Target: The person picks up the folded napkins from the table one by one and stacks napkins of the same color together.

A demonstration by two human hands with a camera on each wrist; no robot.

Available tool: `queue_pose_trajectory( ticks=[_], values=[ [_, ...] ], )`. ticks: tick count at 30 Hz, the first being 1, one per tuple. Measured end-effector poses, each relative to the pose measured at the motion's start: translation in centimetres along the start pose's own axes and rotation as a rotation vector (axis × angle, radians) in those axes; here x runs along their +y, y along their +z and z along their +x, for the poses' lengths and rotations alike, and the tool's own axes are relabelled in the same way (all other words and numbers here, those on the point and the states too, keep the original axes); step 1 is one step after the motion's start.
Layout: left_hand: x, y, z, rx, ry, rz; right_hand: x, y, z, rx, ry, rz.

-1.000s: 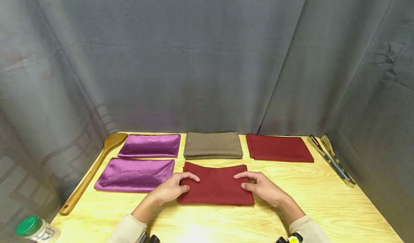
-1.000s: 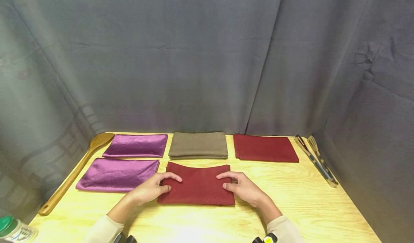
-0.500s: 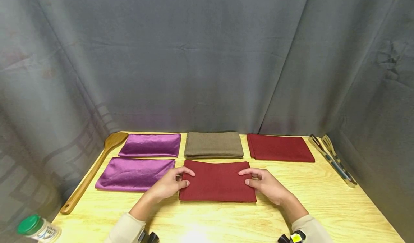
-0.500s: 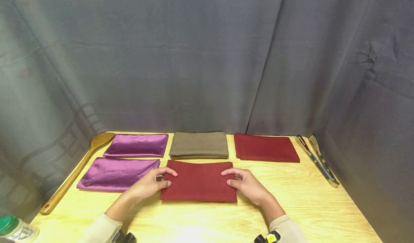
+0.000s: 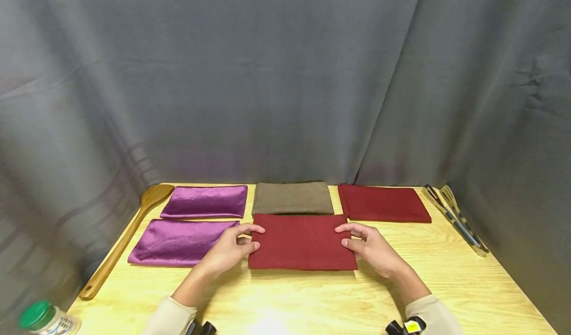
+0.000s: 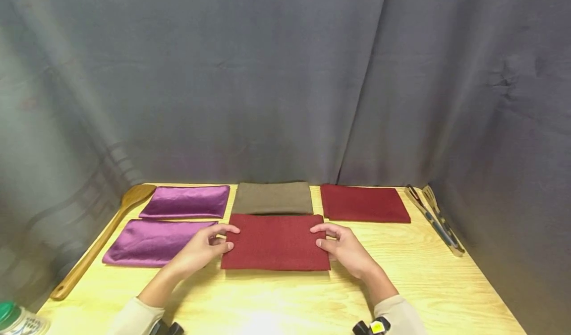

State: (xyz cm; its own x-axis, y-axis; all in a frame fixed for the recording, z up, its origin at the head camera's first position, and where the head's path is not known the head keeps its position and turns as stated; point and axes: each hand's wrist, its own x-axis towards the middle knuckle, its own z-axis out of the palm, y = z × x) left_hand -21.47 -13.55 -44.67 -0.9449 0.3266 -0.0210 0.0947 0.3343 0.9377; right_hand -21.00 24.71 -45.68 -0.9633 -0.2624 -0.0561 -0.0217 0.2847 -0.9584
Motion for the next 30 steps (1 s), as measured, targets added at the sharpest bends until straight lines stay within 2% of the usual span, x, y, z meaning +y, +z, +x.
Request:
queue_pose_trajectory(
  ticks=[6, 13, 22, 30],
  values=[
    [1.7, -0.2, -0.3, 0.010, 0.037, -0.019, -0.9, -0.9, -0.2, 0.072, -0.050, 0.058],
    [2.6, -0.2, 0.7, 0.013, 0.069, -0.022, -2.1, -2.1, -0.3, 0.136, -0.097, 0.033],
    [3.7, 0.6, 2.6, 0.020, 0.105, -0.026, -2.7, -3.9, -0.5, 0.197, -0.119, 0.022],
    [4.6, 2.5, 5.2, -0.009, 0.114, -0.082, -2.5, -6.3, -0.5, 0.261, -0.118, 0.007]
  ],
)
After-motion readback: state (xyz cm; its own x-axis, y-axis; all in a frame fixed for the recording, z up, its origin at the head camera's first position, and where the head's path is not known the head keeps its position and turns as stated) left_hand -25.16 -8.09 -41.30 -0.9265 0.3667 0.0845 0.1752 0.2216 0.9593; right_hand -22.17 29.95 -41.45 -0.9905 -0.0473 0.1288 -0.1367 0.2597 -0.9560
